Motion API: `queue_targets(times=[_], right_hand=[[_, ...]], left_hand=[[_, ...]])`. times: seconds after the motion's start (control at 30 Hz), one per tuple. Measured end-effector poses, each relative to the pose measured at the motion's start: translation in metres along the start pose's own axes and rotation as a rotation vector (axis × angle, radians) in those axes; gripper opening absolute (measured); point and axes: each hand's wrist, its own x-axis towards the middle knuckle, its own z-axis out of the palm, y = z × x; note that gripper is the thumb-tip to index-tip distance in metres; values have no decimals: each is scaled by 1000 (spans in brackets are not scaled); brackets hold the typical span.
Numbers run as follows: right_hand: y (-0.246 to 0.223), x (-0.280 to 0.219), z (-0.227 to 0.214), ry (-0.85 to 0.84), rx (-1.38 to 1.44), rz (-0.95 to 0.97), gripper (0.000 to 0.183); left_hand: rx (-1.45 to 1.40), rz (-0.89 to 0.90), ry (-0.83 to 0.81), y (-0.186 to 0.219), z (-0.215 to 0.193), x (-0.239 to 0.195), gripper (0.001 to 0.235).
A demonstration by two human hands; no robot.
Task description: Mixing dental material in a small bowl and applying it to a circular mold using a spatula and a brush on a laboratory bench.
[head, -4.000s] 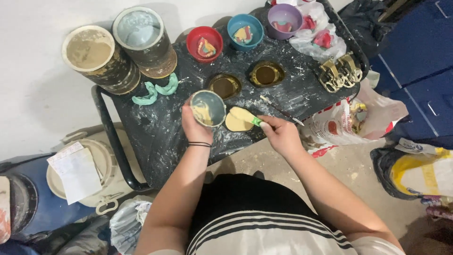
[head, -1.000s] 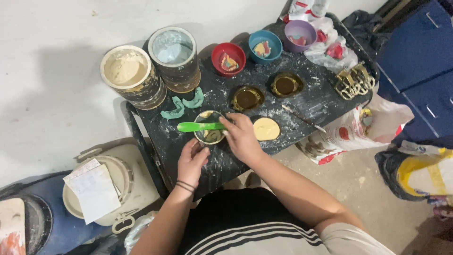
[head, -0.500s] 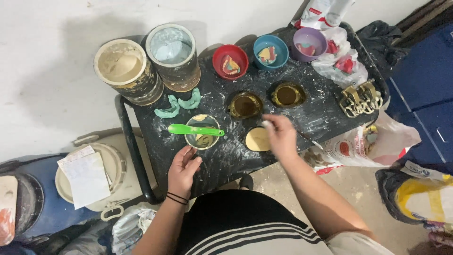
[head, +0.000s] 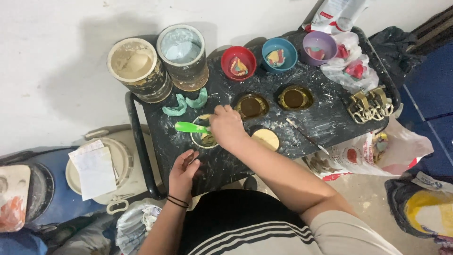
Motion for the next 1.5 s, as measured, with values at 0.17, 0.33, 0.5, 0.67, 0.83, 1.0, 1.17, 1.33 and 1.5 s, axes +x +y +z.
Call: queue_targets(times=[0.17,0.33,0.5,0.67,0.83,1.0,1.17,1.33,1.5], right_hand=[[-4,-4,-5,-179,74,54,26],[-6,-11,11,-209,167,66,25],[4,-26,-16,31,264,240,24],[4,-59,-12,-235,796,766,40],[11,-102,16,-46,1019,787,26],[0,-123,-60,50,1223,511,21],[77,-181,-84,88,638,687,23],[105,-205,-101,-39,19,667,25],[111,-206,-82,-125,-219,550,23]], left_hand=[[33,-30,-25,10,-1,8,50],[102,-50,-76,13,-1,19,45],[112,-38,-81,24,-1,30,50],[49,0,-82,22,4,63,61],[72,100,-57,5,9,75,50],[-313,45,-511,18,30,52,87],[-301,-46,-537,3,53,52,88],[-265,-74,-489,-10,60,50,74],[-209,-73,-484,-10,60,50,75]])
